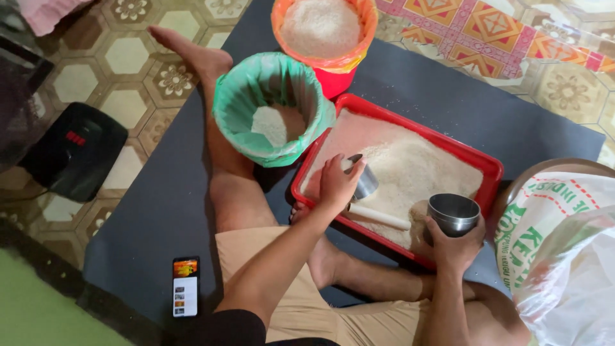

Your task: The person transfers grain from a tray into various bags and containers by scooping it with small cups, then tamps the grain into the cups with a stick before pouring it into the destination containers.

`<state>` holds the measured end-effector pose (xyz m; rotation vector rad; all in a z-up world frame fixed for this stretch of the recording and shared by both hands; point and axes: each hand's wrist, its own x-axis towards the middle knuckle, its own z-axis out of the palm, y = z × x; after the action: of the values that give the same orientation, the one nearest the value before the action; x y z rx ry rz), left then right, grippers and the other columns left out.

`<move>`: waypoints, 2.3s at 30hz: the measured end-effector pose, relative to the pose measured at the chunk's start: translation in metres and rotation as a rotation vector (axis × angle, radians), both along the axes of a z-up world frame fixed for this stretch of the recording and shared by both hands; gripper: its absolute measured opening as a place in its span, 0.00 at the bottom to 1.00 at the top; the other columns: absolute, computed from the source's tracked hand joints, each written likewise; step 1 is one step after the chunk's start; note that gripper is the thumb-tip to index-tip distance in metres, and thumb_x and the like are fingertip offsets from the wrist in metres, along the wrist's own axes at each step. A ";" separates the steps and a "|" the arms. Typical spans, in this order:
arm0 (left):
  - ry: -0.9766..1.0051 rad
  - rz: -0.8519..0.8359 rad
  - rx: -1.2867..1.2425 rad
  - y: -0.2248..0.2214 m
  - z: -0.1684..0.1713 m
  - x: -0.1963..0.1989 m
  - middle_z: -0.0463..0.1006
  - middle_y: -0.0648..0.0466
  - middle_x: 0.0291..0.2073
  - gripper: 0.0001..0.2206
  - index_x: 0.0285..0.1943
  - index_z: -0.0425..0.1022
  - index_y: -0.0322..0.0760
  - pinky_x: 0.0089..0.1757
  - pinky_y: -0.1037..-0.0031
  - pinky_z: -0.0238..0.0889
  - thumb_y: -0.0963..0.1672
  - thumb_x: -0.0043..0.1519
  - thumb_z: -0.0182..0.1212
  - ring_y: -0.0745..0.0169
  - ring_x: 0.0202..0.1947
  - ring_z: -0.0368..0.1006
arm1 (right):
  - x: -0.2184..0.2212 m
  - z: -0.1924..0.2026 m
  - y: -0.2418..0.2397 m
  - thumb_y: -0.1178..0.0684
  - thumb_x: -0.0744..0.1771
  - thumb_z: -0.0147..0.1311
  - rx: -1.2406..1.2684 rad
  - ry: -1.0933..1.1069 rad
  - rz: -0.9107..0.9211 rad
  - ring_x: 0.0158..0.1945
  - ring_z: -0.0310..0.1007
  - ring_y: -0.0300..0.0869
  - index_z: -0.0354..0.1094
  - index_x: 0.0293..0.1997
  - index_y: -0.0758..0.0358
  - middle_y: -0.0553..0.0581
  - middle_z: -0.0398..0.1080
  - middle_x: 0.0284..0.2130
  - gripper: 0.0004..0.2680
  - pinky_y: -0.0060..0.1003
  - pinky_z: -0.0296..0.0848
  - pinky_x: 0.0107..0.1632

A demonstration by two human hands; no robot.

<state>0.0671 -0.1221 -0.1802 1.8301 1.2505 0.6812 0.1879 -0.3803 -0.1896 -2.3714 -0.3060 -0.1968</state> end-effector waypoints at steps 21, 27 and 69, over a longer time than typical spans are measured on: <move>0.253 -0.307 0.139 -0.027 0.013 -0.014 0.67 0.33 0.57 0.53 0.79 0.48 0.30 0.55 0.51 0.66 0.50 0.43 0.73 0.31 0.55 0.69 | -0.003 0.074 0.028 0.49 0.54 0.76 -0.194 -0.074 0.164 0.59 0.67 0.70 0.51 0.73 0.65 0.74 0.65 0.58 0.41 0.64 0.66 0.59; 0.208 -0.186 0.238 -0.032 -0.028 0.013 0.72 0.32 0.56 0.52 0.74 0.52 0.19 0.57 0.56 0.62 0.51 0.41 0.73 0.37 0.56 0.69 | 0.066 0.024 0.026 0.47 0.54 0.77 -0.560 -0.563 0.626 0.60 0.68 0.63 0.64 0.66 0.71 0.70 0.69 0.57 0.36 0.65 0.55 0.61; 0.089 -0.524 0.365 -0.006 0.014 -0.032 0.71 0.40 0.45 0.35 0.56 0.58 0.32 0.45 0.56 0.68 0.43 0.44 0.77 0.40 0.45 0.71 | -0.008 0.095 0.041 0.55 0.60 0.74 0.283 -0.004 0.666 0.62 0.64 0.65 0.44 0.67 0.76 0.77 0.58 0.60 0.36 0.54 0.63 0.66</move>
<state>0.0353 -0.1282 -0.1662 2.3845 0.6689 0.5563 0.1799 -0.3395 -0.0942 -1.8753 -0.9737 0.0692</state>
